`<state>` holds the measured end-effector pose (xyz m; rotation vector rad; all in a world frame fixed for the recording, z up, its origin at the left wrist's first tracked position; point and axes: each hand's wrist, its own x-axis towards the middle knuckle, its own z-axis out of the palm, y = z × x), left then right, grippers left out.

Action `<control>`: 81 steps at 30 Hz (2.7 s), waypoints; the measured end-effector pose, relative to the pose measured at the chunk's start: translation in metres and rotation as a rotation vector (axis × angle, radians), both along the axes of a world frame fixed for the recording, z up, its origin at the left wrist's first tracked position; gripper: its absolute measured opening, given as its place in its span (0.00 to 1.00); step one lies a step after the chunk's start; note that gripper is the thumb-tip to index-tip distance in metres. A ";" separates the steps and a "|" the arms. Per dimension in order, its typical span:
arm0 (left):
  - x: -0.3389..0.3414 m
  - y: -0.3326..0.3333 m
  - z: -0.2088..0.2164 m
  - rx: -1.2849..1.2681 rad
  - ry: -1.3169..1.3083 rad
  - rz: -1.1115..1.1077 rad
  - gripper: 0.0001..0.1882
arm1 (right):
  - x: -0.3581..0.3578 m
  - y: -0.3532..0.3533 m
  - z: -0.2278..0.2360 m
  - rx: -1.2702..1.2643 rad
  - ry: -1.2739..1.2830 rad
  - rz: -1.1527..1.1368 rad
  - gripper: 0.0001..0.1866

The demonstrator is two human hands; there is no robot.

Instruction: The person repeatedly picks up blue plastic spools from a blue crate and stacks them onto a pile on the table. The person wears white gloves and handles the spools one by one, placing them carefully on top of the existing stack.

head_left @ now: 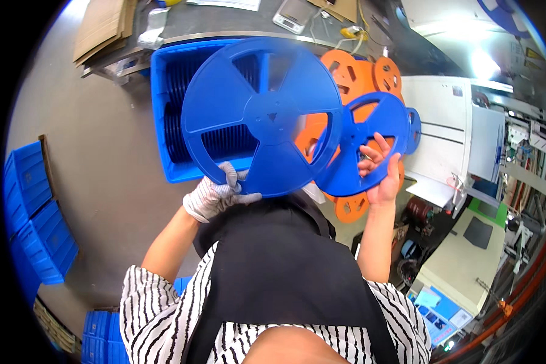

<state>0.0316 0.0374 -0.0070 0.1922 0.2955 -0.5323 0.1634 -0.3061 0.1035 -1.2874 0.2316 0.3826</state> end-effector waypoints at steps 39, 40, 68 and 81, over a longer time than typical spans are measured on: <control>0.016 0.156 -0.266 1.072 0.806 0.157 0.06 | -0.040 0.016 -0.032 -0.396 0.283 -0.133 0.29; 0.020 0.156 -0.265 1.084 0.778 0.112 0.08 | -0.040 0.015 -0.032 -0.377 0.266 -0.108 0.30; 0.046 0.004 0.033 1.874 -1.800 0.302 0.13 | 0.018 0.036 -0.015 0.935 0.268 0.100 0.27; 0.021 -0.009 0.039 1.329 -0.651 0.449 0.14 | 0.018 0.031 -0.018 0.527 0.178 -0.059 0.42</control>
